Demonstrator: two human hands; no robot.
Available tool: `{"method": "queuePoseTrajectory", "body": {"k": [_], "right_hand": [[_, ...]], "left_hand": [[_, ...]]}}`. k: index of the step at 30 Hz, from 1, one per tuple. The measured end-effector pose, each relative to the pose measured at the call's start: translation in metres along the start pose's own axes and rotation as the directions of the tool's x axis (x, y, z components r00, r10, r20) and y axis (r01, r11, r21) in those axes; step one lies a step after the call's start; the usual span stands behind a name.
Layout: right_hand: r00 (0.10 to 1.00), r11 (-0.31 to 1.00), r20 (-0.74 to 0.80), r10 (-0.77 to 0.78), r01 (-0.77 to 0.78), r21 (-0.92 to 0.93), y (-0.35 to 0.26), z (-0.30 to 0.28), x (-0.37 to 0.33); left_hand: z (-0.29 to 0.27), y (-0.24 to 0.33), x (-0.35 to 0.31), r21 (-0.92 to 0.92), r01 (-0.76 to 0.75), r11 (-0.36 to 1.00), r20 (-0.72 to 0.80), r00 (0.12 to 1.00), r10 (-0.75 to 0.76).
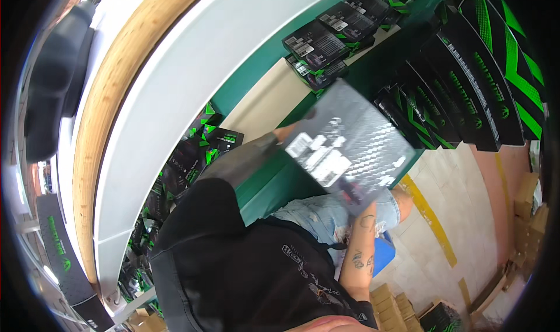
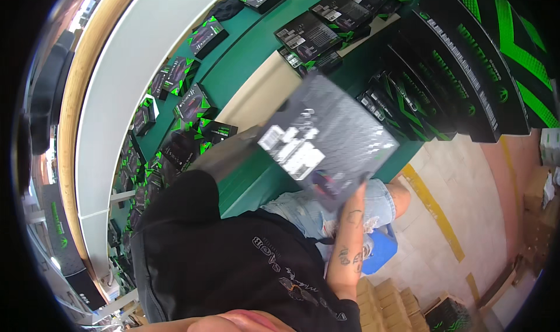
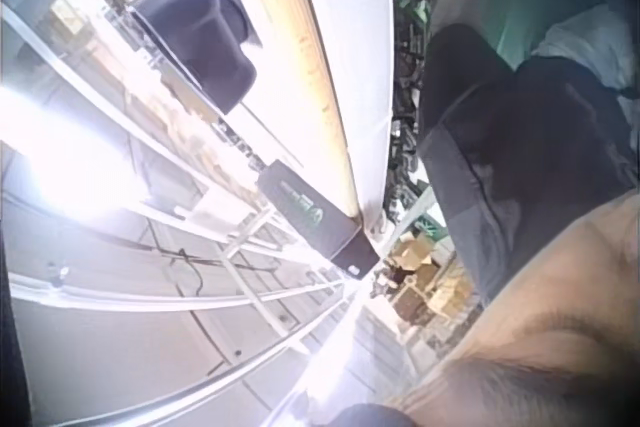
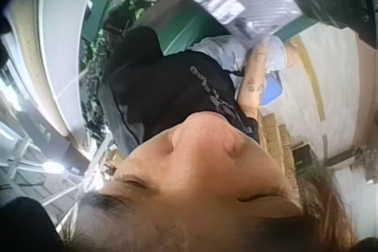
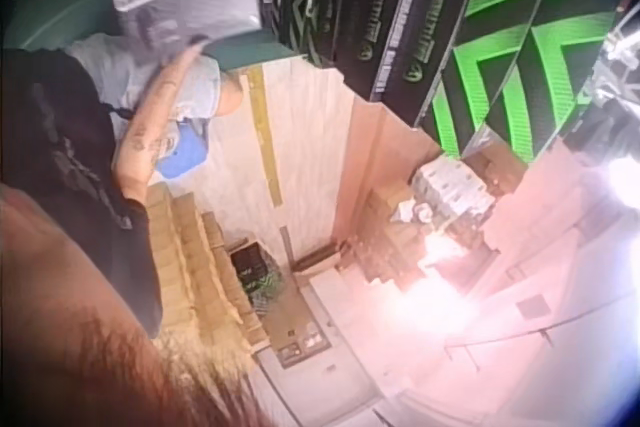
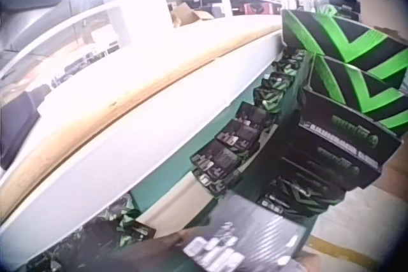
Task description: Inspecting and sorting boxes containing wireless gaming mice on a production table.
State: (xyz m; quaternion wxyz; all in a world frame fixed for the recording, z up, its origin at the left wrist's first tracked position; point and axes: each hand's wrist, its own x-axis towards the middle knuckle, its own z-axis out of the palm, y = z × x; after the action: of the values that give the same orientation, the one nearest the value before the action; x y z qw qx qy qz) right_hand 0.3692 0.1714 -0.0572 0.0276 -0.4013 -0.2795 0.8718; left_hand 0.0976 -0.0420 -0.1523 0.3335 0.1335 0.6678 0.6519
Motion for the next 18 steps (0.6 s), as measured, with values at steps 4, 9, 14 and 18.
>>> {"method": "queuePoseTrajectory", "body": {"k": [4, 9, 14, 18], "right_hand": [[0.978, 0.976, 0.146, -0.147, 0.167, -0.14, 0.003, 0.118, -0.031], [0.89, 0.883, 0.361, -0.28, 0.387, -0.268, 0.012, 0.204, -0.008], [0.793, 0.736, 0.553, -0.254, 0.529, -0.422, 0.044, 0.24, -0.002], [0.756, 0.491, 0.634, 0.162, 0.495, -0.717, 0.074, 0.246, -0.035]], "left_hand": [[-0.095, 0.05, -0.097, 0.058, 0.067, 0.996, 0.011, 0.998, -0.068], [-0.194, 0.162, -0.14, 0.265, 0.154, 0.952, 0.164, 0.966, -0.202], [-0.217, 0.236, -0.109, 0.326, 0.283, 0.902, 0.094, 0.939, -0.329], [-0.287, 0.288, -0.165, 0.212, 0.345, 0.914, -0.079, 0.938, -0.336]]}}
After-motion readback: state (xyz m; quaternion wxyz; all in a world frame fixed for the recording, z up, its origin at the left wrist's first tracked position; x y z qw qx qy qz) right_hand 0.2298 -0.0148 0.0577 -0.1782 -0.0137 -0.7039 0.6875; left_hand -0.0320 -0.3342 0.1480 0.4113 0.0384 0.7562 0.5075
